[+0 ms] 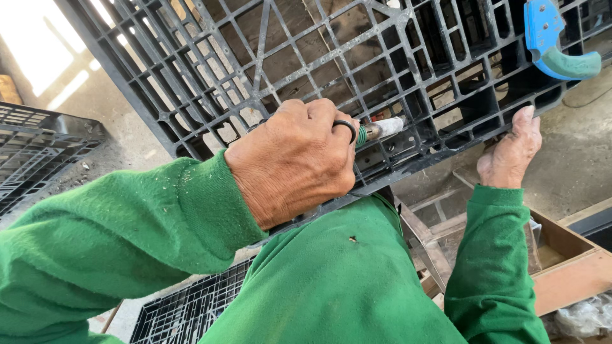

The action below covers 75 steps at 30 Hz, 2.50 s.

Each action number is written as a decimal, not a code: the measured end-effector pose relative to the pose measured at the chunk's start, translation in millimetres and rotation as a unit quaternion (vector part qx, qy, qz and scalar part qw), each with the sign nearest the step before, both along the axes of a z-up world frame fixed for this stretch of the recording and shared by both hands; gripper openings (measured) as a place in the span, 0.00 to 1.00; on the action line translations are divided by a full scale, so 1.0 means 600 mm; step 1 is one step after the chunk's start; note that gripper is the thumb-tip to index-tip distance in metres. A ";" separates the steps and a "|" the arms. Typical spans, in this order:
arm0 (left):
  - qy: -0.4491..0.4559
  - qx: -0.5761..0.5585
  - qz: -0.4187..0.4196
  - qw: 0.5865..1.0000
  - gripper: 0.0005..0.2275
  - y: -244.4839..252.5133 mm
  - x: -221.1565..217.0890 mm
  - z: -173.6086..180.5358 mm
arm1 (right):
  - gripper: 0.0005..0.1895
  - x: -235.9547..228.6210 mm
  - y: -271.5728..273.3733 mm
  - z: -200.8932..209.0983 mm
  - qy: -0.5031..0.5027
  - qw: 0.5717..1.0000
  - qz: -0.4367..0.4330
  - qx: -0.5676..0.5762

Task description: The person uses a soldering iron to melt and smooth the edges of a black plastic crate. They hold the crate steady with one hand while applying heat to specific areas along the rim.

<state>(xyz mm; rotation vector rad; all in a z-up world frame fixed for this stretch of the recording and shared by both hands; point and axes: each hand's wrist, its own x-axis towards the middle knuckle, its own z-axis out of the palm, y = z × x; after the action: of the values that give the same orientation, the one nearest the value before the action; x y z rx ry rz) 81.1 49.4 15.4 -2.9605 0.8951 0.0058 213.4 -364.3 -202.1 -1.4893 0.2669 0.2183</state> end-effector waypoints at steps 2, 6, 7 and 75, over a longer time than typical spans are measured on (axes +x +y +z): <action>-0.004 0.002 -0.001 1.000 0.09 -0.001 0.002 0.001 | 0.16 -0.001 0.003 0.003 0.000 1.000 0.002 -0.003; -0.020 0.007 0.002 1.000 0.09 -0.003 0.004 0.003 | 0.16 0.001 0.006 0.005 0.002 1.000 0.001 0.002; -0.010 0.006 -0.001 1.000 0.10 -0.004 0.004 0.004 | 0.15 0.002 0.005 0.005 0.004 1.000 -0.001 0.006; 0.365 -0.609 0.644 0.285 0.08 -0.354 -0.015 0.089 | 0.13 0.107 -0.100 0.052 0.228 0.931 0.285 0.020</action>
<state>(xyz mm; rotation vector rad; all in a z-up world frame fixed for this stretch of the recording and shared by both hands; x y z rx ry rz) 72.0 -163.1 68.8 1.0612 1.1757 -0.4249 277.4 -424.2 -171.2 -1.4319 0.1901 1.0397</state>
